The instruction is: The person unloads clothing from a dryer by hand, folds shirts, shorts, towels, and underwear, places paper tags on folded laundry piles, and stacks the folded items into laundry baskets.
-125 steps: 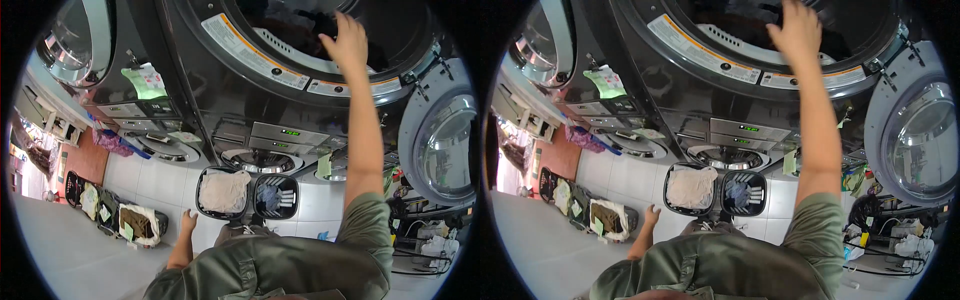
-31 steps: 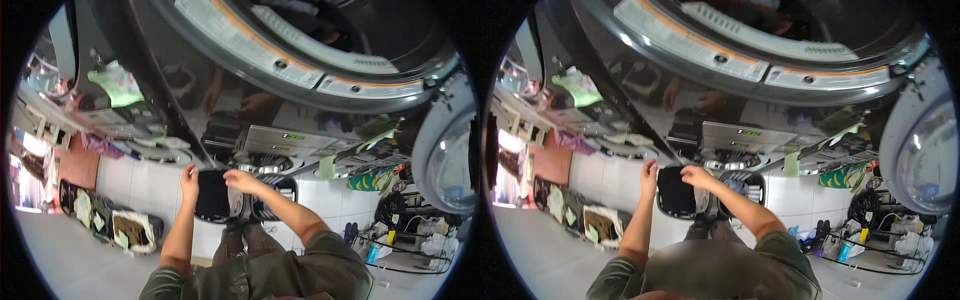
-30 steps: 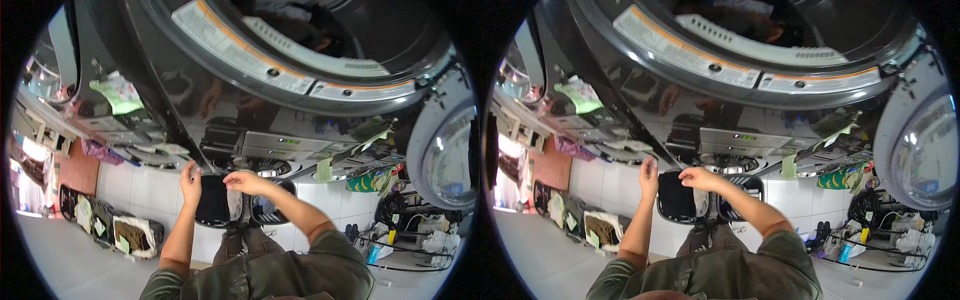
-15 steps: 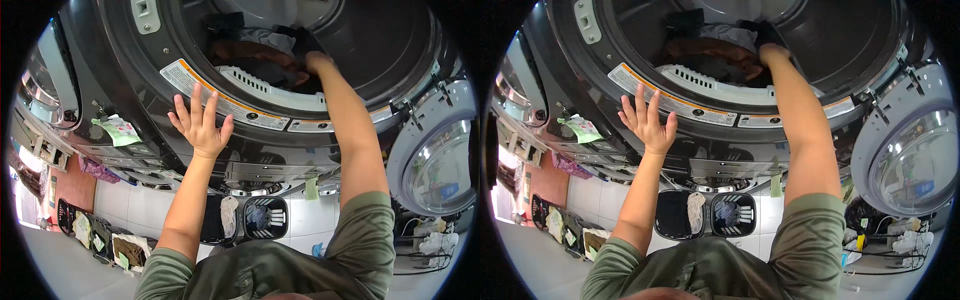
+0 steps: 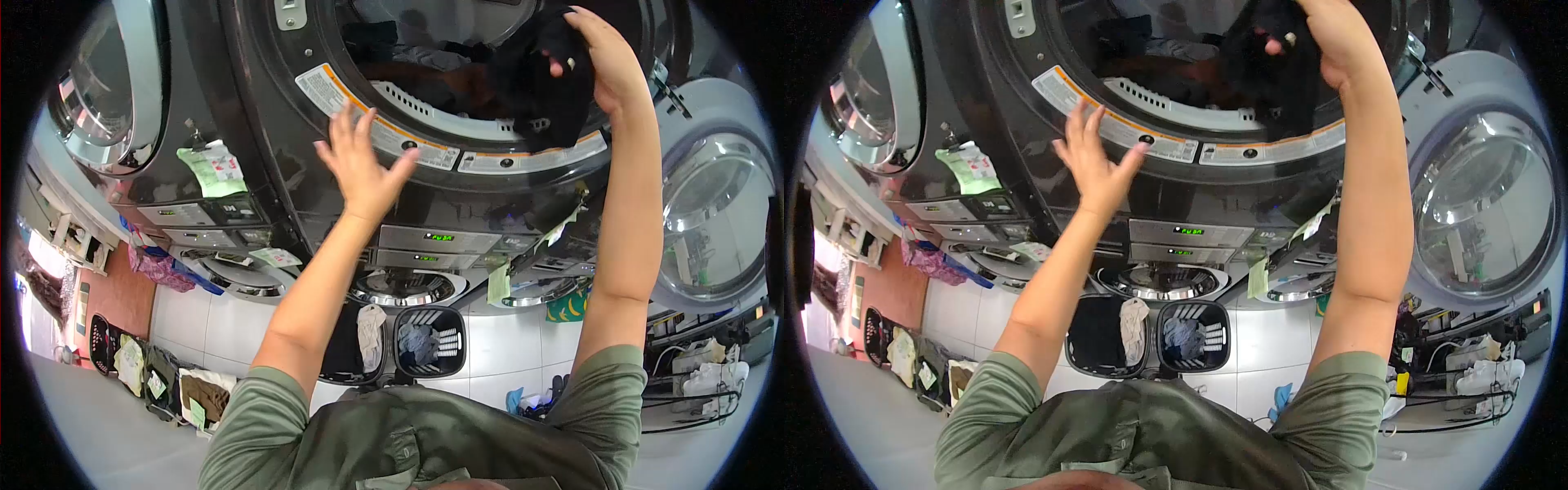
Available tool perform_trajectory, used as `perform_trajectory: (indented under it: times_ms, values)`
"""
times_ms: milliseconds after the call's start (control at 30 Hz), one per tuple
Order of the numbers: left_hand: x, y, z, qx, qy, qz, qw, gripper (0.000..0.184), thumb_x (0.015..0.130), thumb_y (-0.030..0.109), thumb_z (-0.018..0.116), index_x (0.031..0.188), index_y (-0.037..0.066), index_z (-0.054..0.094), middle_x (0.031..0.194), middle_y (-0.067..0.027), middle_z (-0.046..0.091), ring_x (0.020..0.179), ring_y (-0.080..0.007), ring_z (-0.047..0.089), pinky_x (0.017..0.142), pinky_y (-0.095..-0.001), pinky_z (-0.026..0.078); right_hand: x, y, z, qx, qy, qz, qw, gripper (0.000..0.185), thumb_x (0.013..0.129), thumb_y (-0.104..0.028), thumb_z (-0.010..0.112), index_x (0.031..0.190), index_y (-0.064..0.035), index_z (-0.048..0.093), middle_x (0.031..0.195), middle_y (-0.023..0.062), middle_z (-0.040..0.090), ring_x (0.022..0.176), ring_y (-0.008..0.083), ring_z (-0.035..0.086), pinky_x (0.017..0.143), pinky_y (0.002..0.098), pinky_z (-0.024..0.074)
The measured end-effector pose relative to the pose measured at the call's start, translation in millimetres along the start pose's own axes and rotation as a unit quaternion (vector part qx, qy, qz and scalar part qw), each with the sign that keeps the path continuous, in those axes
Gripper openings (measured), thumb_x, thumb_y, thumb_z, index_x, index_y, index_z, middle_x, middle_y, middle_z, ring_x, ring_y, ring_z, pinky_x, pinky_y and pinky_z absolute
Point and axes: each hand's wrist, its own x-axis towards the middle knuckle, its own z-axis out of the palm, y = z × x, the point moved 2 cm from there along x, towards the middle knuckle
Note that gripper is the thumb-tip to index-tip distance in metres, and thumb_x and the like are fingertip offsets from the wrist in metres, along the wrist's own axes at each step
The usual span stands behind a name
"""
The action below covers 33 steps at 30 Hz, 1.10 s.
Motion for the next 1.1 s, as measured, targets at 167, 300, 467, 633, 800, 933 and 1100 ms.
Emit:
perform_trajectory:
  times_ms: [167,300,467,633,800,933,1100]
  values:
    - [-24.6,76.9,-28.4,-0.341,-0.040,-0.075,0.936,0.080,0.062,0.025,0.074,0.125,0.001,0.031,0.126,-0.0213,0.039,0.117,-0.0319,0.039,0.096,-0.0357,0.032,-81.3,-20.6,20.8,0.172,-0.321,0.109,0.925,0.021,0.086,-0.013,0.043,0.101,0.0006,0.051,0.073,0.0051,0.057,0.044,0.0089,0.049,0.038,0.0189,0.0379]
    - [-36.5,42.9,-48.4,-0.470,-0.244,-0.284,0.799,0.037,0.069,0.004,0.057,0.105,-0.002,0.053,0.088,-0.0074,0.061,0.076,-0.0104,0.055,0.070,-0.0220,0.043,-112.4,8.3,-0.7,0.198,-0.234,0.163,0.938,0.021,0.085,-0.013,0.045,0.103,-0.0032,0.052,0.073,-0.0029,0.055,0.046,0.0004,0.042,0.035,0.0138,0.0285]
    - [-52.7,-14.2,-82.3,-0.233,-0.316,-0.227,0.891,0.037,0.069,0.014,0.058,0.102,-0.002,0.053,0.085,-0.0106,0.060,0.073,-0.0162,0.055,0.067,-0.0269,0.044,-139.6,95.4,-1.1,-0.336,-0.126,-0.038,0.933,0.012,0.076,-0.007,0.050,0.087,-0.0078,0.055,0.077,0.0026,0.058,0.070,0.0174,0.055,0.057,0.0289,0.0428]
    - [-64.7,-17.1,-122.0,-0.049,-0.360,-0.211,0.907,0.025,0.066,0.009,0.057,0.089,-0.001,0.054,0.076,-0.0098,0.058,0.068,-0.0155,0.055,0.063,-0.0280,0.044,-173.0,126.5,10.3,-0.519,-0.068,-0.107,0.845,0.021,0.067,0.001,0.049,0.084,-0.0088,0.055,0.082,0.0118,0.056,0.076,0.0325,0.056,0.065,0.0396,0.0452]
    - [-69.6,-38.9,-109.3,-0.350,-0.499,-0.441,0.659,0.039,0.070,-0.003,0.042,0.106,-0.001,0.055,0.085,-0.0051,0.062,0.070,-0.0100,0.059,0.066,-0.0215,0.047,-189.4,150.0,6.2,-0.014,-0.380,0.245,0.892,0.035,0.060,0.008,0.040,0.091,0.0012,0.056,0.087,0.0053,0.060,0.081,0.0132,0.056,0.075,0.0231,0.0429]
    - [-81.5,-22.6,-77.0,-0.450,-0.401,-0.491,0.629,0.039,0.080,0.005,0.045,0.119,-0.002,0.046,0.111,-0.0126,0.055,0.097,-0.0197,0.055,0.085,-0.0319,0.045,-212.8,126.4,3.3,0.349,-0.287,0.345,0.823,0.030,0.076,-0.002,0.045,0.106,0.0012,0.053,0.098,0.0096,0.060,0.087,0.0171,0.059,0.078,0.0311,0.0488]
    - [-146.5,28.8,-50.6,-0.517,-0.410,-0.463,0.592,0.045,0.081,0.032,0.053,0.119,0.009,0.044,0.101,-0.0051,0.059,0.107,-0.0204,0.048,0.095,-0.0390,0.034,-250.2,94.0,4.3,0.414,-0.131,0.432,0.791,0.024,0.087,-0.019,0.045,0.095,0.0011,0.054,0.090,0.0128,0.061,0.081,0.0253,0.061,0.070,0.0402,0.0532]
